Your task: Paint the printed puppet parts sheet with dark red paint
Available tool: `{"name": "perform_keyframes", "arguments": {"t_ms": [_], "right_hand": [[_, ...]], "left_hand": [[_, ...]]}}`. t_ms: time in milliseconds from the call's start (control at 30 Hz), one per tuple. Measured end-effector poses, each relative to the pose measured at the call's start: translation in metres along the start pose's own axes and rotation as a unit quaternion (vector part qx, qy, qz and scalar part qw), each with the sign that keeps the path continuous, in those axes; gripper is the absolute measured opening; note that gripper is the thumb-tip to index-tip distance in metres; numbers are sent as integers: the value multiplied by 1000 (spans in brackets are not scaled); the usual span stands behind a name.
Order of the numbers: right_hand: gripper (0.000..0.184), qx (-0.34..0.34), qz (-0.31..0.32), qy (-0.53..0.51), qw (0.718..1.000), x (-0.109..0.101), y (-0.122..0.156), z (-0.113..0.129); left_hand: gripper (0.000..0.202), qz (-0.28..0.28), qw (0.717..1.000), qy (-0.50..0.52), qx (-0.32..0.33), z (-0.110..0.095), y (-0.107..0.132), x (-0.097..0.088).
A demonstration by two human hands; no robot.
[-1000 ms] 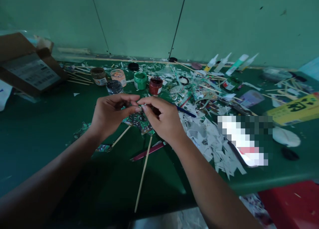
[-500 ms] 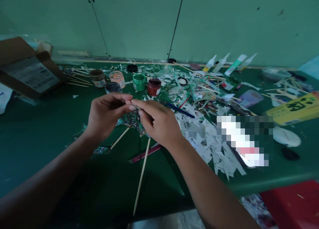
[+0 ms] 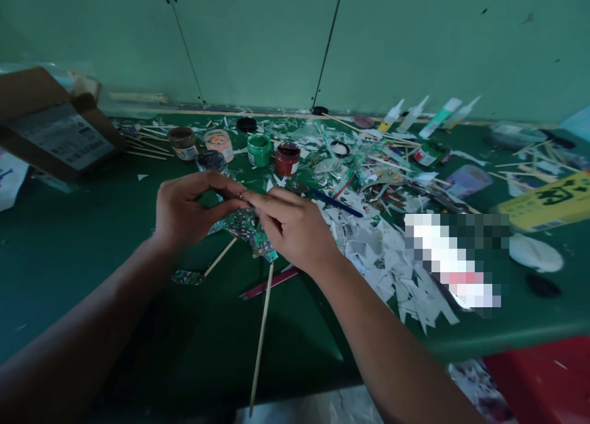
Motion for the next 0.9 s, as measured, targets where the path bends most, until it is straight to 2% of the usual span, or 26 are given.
{"name": "perform_keyframes", "arguments": {"t_ms": [100,267,533,900], "right_hand": [[35,6,-8,-18,1000,-1,-1,1],[29,44,-20,-40,998,0,-2,1],[26,32,-54,-28,998,-1,-1,0],[27,22,-19,-9,1000,-1,-2,0]], "left_hand": [[21,-12,1000,-8,-7,0,2,0],[17,-37,998,35,-21,-4,3,4],[17,-20,993,89,-78,-7,3,9],[15,8,993,93,-75,-4,2,7]]}}
Point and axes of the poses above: each hand's wrist, its own y-axis away from the middle knuckle, its own x-axis out of the palm, z = x × y, the point moved 3 cm from there along -y, towards the middle knuckle, and after that the axes turned 14 degrees about -y, right-handed, at the moved point
